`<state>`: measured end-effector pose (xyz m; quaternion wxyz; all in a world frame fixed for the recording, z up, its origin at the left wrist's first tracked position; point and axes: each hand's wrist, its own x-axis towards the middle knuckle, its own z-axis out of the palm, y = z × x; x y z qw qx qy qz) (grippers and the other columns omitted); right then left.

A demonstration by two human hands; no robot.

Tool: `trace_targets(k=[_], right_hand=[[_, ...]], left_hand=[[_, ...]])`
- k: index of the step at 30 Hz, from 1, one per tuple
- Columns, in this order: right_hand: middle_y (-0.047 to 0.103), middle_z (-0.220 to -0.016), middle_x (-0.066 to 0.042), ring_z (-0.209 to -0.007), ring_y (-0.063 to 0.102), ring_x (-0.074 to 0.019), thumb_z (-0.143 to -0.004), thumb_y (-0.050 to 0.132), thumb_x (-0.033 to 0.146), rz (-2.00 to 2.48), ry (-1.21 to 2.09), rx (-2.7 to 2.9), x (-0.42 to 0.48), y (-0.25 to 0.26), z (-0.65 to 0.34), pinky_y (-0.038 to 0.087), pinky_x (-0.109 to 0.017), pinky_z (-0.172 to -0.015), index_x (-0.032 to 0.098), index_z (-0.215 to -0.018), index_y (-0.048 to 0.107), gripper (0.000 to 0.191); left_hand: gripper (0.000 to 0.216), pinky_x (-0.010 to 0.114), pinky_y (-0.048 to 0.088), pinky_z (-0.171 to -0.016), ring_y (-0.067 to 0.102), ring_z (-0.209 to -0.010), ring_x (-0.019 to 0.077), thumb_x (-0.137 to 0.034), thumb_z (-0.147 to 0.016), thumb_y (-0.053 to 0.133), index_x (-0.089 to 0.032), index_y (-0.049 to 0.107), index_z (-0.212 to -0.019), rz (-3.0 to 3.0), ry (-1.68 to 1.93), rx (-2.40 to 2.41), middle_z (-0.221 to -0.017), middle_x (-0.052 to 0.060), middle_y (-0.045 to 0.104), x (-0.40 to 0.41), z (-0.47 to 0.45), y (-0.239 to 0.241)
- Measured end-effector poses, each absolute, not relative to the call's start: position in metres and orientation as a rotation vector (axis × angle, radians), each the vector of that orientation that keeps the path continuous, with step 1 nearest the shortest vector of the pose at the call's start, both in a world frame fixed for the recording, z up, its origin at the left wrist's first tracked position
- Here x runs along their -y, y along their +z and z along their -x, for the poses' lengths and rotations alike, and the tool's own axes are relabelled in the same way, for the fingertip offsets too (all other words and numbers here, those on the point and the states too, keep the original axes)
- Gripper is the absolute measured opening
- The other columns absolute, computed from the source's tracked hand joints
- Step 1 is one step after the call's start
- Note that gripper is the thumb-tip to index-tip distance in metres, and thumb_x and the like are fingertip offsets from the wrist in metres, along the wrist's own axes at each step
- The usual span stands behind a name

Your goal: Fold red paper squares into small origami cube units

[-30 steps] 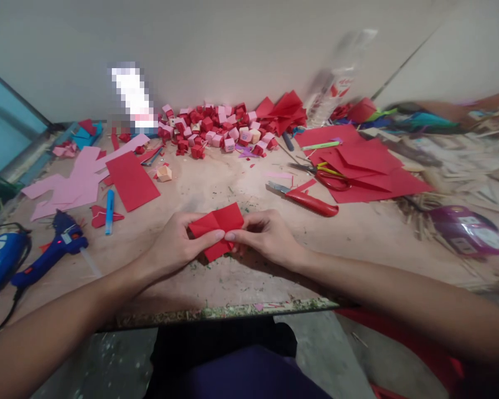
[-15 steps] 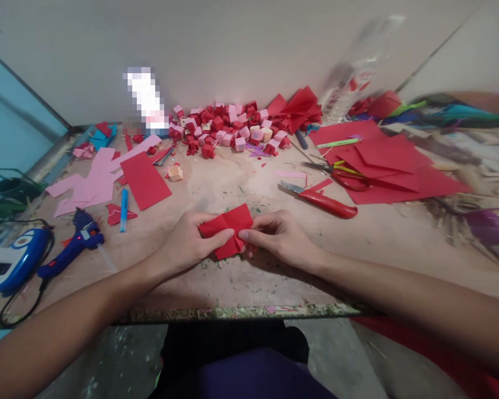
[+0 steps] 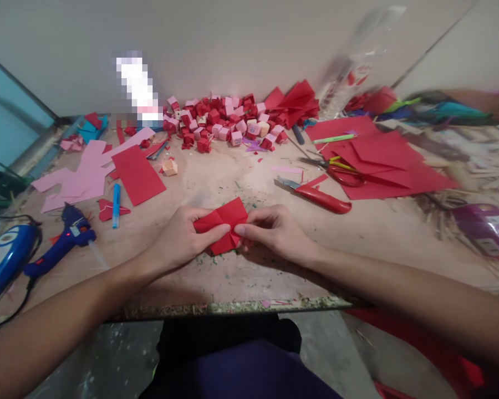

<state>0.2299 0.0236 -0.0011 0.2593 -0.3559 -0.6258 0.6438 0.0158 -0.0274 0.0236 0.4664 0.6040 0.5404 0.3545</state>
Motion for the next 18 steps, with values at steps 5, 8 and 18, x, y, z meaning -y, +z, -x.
trace_targets(k=[5, 8, 18], right_hand=[[0.073, -0.064, -0.004, -0.06, 0.062, -0.0131, -0.092, 0.079, 0.042, 0.905, 1.807, 1.65, -0.0237, 0.0008, -0.232, 0.048, -0.026, -0.062, 0.017, -0.069, 0.078, 0.034], [0.073, -0.063, -0.004, -0.06, 0.063, -0.0131, -0.094, 0.076, 0.042, 0.882, 1.839, 1.622, -0.0238, 0.0004, -0.2328, 0.048, -0.026, -0.063, 0.018, -0.067, 0.077, 0.037], [0.066, -0.058, -0.001, -0.051, 0.055, -0.0108, -0.09, 0.08, 0.04, 0.929, 1.781, 1.875, -0.0221, 0.0049, -0.2294, 0.039, -0.024, -0.049, 0.015, -0.077, 0.081, 0.028]], left_hand=[[0.025, 0.022, 0.041, -0.051, 0.059, -0.056, 0.0124, -0.032, -0.091, 0.071, -0.013, 0.079, -0.077, -1.49, 0.814, -1.344, -0.068, 0.003, 0.074, 0.0275, -0.0126, 0.0207], [0.026, 0.024, 0.046, -0.056, 0.066, -0.063, 0.0158, -0.034, -0.092, 0.07, -0.011, 0.082, -0.086, -1.464, 0.761, -1.341, -0.077, 0.008, 0.078, 0.0282, -0.0122, 0.0195], [0.028, 0.021, 0.044, -0.053, 0.06, -0.057, 0.0117, -0.035, -0.09, 0.076, -0.013, 0.077, -0.073, -1.397, 0.942, -1.342, -0.066, 0.003, 0.074, 0.0297, -0.0137, 0.0137]])
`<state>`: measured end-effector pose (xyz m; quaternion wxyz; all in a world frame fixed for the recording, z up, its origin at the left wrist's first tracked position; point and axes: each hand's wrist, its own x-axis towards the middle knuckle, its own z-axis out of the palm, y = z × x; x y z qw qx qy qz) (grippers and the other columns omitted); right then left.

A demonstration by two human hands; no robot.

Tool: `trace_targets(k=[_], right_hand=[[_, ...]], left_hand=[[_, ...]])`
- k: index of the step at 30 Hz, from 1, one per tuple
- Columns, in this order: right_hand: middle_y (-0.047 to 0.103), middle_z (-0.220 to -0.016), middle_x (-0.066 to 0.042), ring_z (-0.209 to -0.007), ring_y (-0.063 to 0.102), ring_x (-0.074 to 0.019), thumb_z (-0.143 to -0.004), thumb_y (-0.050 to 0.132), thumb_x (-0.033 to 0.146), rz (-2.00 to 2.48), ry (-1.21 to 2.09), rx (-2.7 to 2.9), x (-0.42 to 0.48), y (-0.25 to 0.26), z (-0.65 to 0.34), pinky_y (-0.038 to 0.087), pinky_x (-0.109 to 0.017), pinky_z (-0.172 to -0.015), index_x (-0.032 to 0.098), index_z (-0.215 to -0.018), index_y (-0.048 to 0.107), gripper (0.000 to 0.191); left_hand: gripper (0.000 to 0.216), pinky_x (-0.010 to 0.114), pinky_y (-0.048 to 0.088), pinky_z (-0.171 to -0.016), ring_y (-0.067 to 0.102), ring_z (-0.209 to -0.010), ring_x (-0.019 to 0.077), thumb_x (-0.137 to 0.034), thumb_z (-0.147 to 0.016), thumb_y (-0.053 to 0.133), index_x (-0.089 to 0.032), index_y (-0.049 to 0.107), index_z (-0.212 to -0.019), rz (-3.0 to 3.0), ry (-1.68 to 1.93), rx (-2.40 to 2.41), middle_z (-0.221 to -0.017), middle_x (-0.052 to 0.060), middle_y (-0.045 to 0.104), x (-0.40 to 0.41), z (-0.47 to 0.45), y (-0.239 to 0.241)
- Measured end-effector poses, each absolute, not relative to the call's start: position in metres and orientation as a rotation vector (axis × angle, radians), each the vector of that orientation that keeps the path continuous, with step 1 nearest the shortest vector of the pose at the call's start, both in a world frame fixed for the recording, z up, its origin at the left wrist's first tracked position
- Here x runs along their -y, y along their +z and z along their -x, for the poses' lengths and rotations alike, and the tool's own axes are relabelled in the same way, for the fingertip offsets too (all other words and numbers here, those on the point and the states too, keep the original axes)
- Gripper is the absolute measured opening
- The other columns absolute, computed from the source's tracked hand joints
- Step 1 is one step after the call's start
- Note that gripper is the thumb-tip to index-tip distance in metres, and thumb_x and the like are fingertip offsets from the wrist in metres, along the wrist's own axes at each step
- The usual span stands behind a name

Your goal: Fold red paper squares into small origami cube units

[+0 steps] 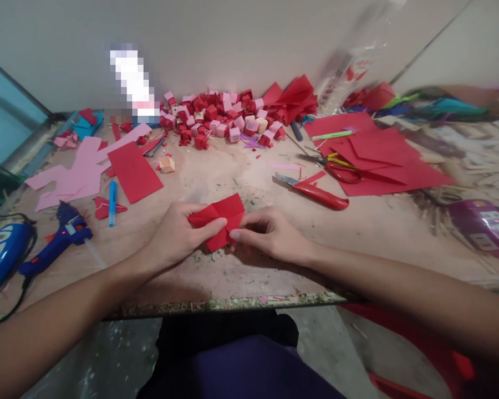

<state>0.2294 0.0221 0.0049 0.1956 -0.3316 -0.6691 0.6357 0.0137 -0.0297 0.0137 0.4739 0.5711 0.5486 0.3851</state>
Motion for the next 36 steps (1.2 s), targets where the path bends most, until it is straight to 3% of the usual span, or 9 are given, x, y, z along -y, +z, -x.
trace_targets(k=[3, 8, 13, 20, 25, 29, 36], right_hand=[[0.061, -0.053, 0.001, -0.045, 0.05, -0.0093, -0.093, 0.077, 0.04, 0.942, 1.78, 1.891, -0.0209, 0.0037, -0.2291, 0.035, -0.023, -0.045, 0.014, -0.077, 0.08, 0.03], [0.066, -0.058, -0.001, -0.045, 0.052, -0.0094, -0.096, 0.073, 0.042, 0.935, 1.784, 1.903, -0.0216, -0.0007, -0.2299, 0.037, -0.022, -0.045, 0.014, -0.079, 0.08, 0.033], [0.073, -0.068, -0.004, -0.053, 0.057, -0.0105, -0.092, 0.078, 0.038, 0.94, 1.774, 1.92, -0.022, -0.0027, -0.2295, 0.041, -0.022, -0.05, 0.014, -0.08, 0.08, 0.027], [0.071, -0.067, -0.003, -0.055, 0.059, -0.0115, -0.086, 0.083, 0.038, 0.935, 1.826, 1.858, -0.0224, 0.0018, -0.228, 0.044, -0.024, -0.052, 0.015, -0.074, 0.076, 0.027], [0.069, -0.064, -0.001, -0.056, 0.06, -0.0123, -0.083, 0.086, 0.04, 0.998, 1.767, 1.686, -0.0226, 0.0014, -0.2261, 0.046, -0.024, -0.052, 0.017, -0.081, 0.076, 0.025], [0.064, -0.059, 0.0, -0.048, 0.053, -0.0107, -0.085, 0.085, 0.042, 1.017, 1.768, 1.686, -0.0205, -0.0018, -0.2245, 0.041, -0.024, -0.045, 0.018, -0.072, 0.07, 0.032], [0.065, -0.059, -0.001, -0.049, 0.055, -0.0112, -0.087, 0.082, 0.039, 1.055, 1.777, 1.757, -0.0227, -0.0016, -0.2246, 0.042, -0.024, -0.045, 0.017, -0.074, 0.072, 0.028]], left_hand=[[0.029, 0.022, 0.044, -0.053, 0.061, -0.057, 0.0123, -0.034, -0.091, 0.075, -0.012, 0.077, -0.073, -1.426, 0.928, -1.362, -0.066, 0.005, 0.075, 0.0302, -0.0144, 0.0137], [0.028, 0.023, 0.044, -0.052, 0.061, -0.056, 0.0131, -0.035, -0.09, 0.075, -0.012, 0.078, -0.074, -1.431, 0.95, -1.412, -0.067, 0.005, 0.075, 0.0288, -0.013, 0.01], [0.027, 0.022, 0.044, -0.048, 0.061, -0.052, 0.013, -0.035, -0.086, 0.079, -0.014, 0.075, -0.07, -1.34, 0.999, -1.405, -0.063, 0.003, 0.073, 0.0287, -0.0128, 0.0109], [0.029, 0.021, 0.043, -0.048, 0.058, -0.053, 0.0117, -0.036, -0.083, 0.081, -0.013, 0.071, -0.067, -1.315, 1.011, -1.408, -0.061, 0.002, 0.068, 0.0271, -0.011, 0.0109], [0.024, 0.02, 0.038, -0.049, 0.053, -0.054, 0.0098, -0.032, -0.081, 0.078, -0.012, 0.073, -0.068, -1.325, 0.83, -1.321, -0.061, 0.001, 0.065, 0.0236, -0.0064, 0.016], [0.022, 0.019, 0.035, -0.048, 0.049, -0.053, 0.0084, -0.029, -0.08, 0.075, -0.012, 0.071, -0.067, -1.381, 0.76, -1.358, -0.06, 0.0, 0.061, 0.024, -0.0096, 0.0195], [0.02, 0.021, 0.035, -0.048, 0.053, -0.055, 0.0107, -0.032, -0.082, 0.074, -0.012, 0.077, -0.079, -1.419, 0.815, -1.433, -0.066, 0.001, 0.067, 0.0242, -0.0097, 0.0166]])
